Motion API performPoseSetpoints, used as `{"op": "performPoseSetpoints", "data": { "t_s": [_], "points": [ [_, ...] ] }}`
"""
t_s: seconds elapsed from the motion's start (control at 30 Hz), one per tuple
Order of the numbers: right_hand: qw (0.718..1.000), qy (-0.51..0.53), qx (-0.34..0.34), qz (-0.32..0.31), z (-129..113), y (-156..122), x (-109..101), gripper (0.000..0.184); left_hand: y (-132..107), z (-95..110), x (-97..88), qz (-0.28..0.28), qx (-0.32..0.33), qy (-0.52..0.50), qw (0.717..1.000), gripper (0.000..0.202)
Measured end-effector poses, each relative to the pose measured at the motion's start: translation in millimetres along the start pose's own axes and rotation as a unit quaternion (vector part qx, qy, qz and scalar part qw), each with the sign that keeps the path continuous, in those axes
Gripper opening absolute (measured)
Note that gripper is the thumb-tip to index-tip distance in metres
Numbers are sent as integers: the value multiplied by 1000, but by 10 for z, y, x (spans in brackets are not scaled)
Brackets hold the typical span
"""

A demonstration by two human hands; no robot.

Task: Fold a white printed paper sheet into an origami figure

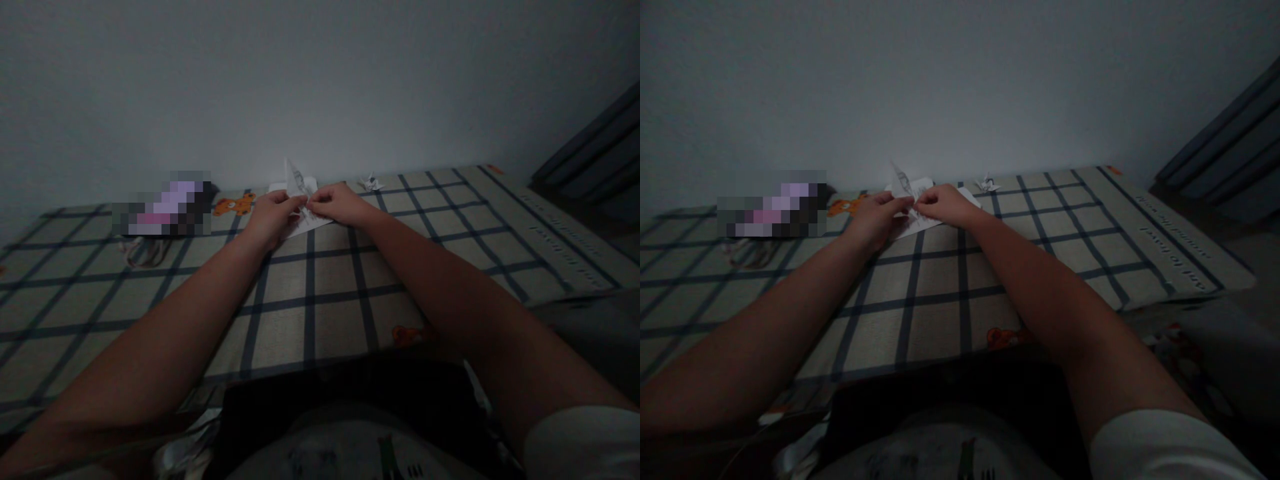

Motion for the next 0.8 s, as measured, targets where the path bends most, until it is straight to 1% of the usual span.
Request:
{"op": "performPoseSetpoints", "data": {
  "t_s": [0.1, 0.3, 0.47, 0.67, 0.8],
  "points": [
    [1000, 1, -14, -9, -13, -3, 9, 29, -12, 25, -1, -6, 2, -14, 1000, 27],
    [1000, -8, 6, -28, -3, -11, 19, 38, -35, 54, -16, -2, -4, -47, 999, 31],
    [1000, -19, -9, -23, 0, -4, 4, 31, -39, 57, -9, 12, 11, -50, 999, 28],
    [1000, -6, -12, -19, -7, 5, 17, 26, 12, 41, -24, 28, 5, -71, 997, 21],
    [1000, 7, -22, -7, -36, -8, 16, 16, 9, 58, -26, 29, 5, -81, 996, 21]
  ]
}}
Point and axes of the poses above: each hand's wrist, its own y-axis towards the middle knuckle, its own x-axis out of the palm, z = x × y, the point moved 4 cm from there along y, towards the middle knuckle, and after that the axes turned 13 degrees about z, right-handed, at the moved point
